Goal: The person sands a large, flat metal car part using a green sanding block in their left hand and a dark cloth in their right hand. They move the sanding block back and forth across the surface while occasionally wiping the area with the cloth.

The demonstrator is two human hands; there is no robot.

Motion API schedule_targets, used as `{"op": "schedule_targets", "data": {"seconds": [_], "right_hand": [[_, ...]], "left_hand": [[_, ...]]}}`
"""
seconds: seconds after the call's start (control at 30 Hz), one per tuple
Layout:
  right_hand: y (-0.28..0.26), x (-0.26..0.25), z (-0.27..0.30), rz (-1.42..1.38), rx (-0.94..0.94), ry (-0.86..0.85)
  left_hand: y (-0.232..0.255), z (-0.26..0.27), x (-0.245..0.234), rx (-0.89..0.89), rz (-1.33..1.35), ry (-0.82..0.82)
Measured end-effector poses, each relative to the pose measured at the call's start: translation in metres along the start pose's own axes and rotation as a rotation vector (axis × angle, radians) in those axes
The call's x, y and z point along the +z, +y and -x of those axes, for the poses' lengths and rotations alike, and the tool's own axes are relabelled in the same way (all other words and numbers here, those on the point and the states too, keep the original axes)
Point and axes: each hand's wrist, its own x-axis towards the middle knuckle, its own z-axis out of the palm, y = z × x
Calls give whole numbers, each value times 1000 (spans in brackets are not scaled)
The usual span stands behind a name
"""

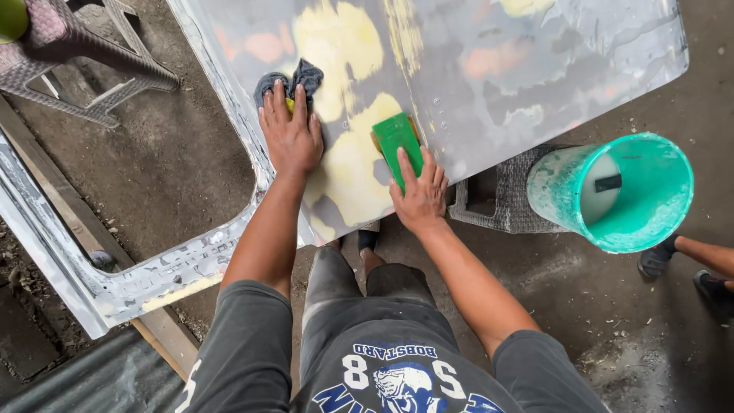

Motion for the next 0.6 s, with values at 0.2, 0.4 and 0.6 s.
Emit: {"op": "schedule_targets", "data": {"seconds": [0.2, 0.4, 0.6], "right_hand": [[-7, 13, -86, -42, -34, 74], [-4, 2, -52, -1, -47, 34], [11, 7, -1, -33, -8, 13]], "left_hand": [[1, -2, -2, -4, 10, -4], [1, -8, -3, 8, 17, 6], [5, -9, -1, -34, 27, 1]]}}
